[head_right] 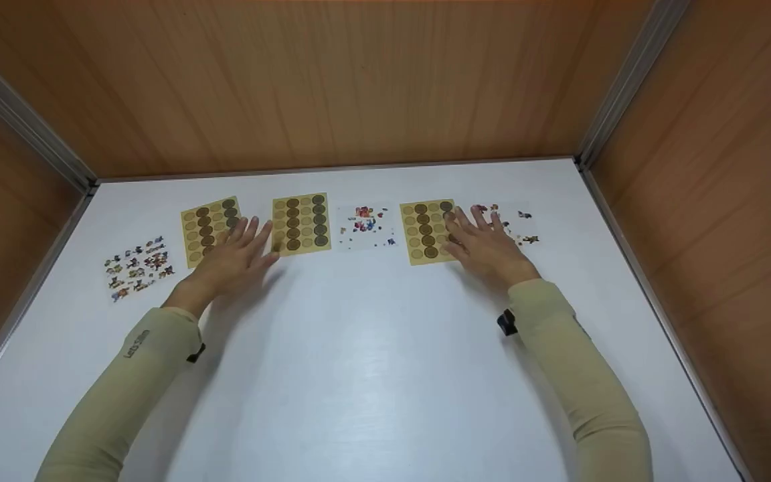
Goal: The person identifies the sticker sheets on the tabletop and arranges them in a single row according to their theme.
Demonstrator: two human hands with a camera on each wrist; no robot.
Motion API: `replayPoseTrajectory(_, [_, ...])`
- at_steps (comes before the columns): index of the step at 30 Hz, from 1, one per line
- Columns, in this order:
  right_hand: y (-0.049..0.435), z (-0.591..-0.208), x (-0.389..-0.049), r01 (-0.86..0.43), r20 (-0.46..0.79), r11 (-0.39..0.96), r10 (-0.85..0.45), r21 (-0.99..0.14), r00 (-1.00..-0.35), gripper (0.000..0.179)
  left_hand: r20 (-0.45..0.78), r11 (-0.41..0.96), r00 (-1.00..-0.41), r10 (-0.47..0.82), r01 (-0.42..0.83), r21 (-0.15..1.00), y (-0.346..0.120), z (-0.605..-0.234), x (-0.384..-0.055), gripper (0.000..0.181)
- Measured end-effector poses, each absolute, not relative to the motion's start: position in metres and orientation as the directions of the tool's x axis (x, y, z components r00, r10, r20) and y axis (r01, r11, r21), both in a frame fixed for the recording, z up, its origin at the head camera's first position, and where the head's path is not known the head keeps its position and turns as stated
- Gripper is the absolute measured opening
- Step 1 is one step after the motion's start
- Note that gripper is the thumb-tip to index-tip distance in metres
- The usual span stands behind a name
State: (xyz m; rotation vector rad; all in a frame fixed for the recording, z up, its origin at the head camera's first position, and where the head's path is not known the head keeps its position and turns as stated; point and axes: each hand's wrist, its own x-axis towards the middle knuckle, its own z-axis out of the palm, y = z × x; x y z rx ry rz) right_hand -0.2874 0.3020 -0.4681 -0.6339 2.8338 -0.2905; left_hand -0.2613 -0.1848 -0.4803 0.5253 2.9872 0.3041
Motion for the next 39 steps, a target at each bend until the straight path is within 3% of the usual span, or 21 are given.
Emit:
replayPoseTrajectory(7, [0.268,-0.468,-0.298,-0.401,-0.188,0.880,-0.452,-0.256,-0.872,0.066,-0.134,0.894,-0.910,0.392,0.344,0.286,-0.152,-0.474,-0.282,0.071])
replayPoseTrajectory(13, [0.240,-0.470,-0.310,-0.381,-0.219,0.853,-0.472,-0.357,-0.854,0.067,-0.143,0.880,-0.894,0.424,0.370,0.299,-0.125,-0.469,-0.304,0.080])
replayPoseTrajectory(23, [0.208,-0.492,-0.324,-0.345,-0.175,0.790,-0.486,-0.506,-0.856,0.070,-0.164,0.843,-0.921,0.355,0.239,0.481,-0.086,-0.486,-0.329,0.106])
replayPoseTrajectory(28, [0.195,-0.503,-0.323,-0.368,-0.167,0.796,-0.495,-0.480,-0.853,0.065,-0.170,0.859,-0.914,0.369,0.265,0.439,-0.077,-0.496,-0.332,0.114])
replayPoseTrajectory(39, [0.175,-0.502,-0.321,-0.384,-0.220,0.856,-0.472,-0.346,-0.854,0.062,-0.179,0.894,-0.926,0.333,0.250,0.372,-0.076,-0.500,-0.330,0.112])
